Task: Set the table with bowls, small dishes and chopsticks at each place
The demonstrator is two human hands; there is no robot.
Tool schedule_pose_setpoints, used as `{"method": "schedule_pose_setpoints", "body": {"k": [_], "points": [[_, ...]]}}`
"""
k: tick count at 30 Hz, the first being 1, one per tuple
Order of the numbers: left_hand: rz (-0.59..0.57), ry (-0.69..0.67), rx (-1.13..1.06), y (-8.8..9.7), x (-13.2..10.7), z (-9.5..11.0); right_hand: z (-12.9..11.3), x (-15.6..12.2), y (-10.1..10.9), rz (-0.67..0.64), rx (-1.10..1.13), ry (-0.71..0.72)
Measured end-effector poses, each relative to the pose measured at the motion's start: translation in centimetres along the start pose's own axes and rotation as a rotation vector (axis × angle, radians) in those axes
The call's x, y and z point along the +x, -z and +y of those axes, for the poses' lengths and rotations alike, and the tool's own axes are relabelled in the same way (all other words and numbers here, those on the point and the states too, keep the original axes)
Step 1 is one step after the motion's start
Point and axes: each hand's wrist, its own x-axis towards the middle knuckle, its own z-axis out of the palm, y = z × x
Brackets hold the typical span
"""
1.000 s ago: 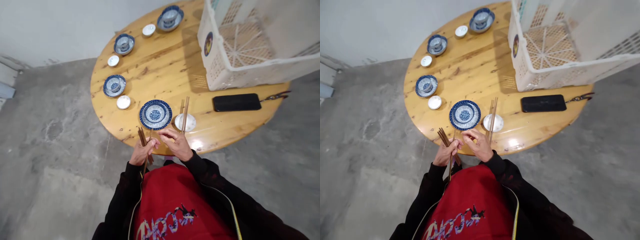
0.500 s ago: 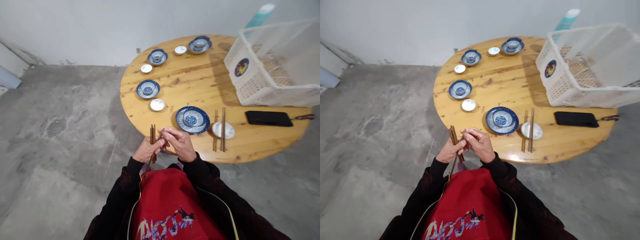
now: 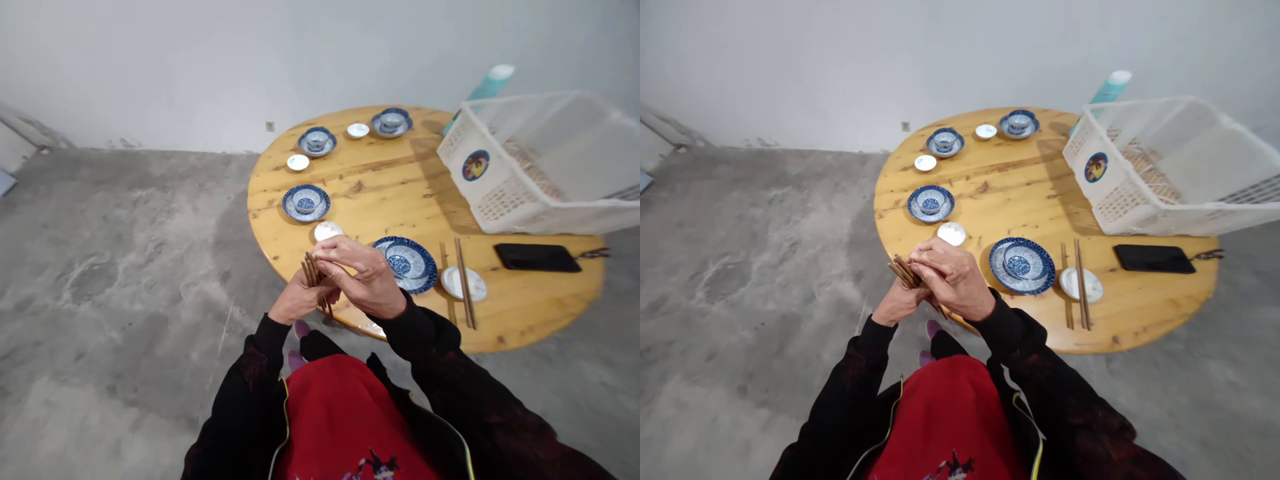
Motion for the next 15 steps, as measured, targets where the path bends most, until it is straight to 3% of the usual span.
{"method": "schedule_pose_setpoints", "body": {"k": [4, 15], "points": [[-0.084, -0.037, 0.035, 1.8, 3.3, 0.5, 2.1, 2.2, 0.3, -0.026, 0.107, -0.078], [-0.227, 0.111, 0.181, 5.1, 10.6, 0.8, 9.7, 6.3, 1.8, -0.137, 0.439, -0.232]]}}
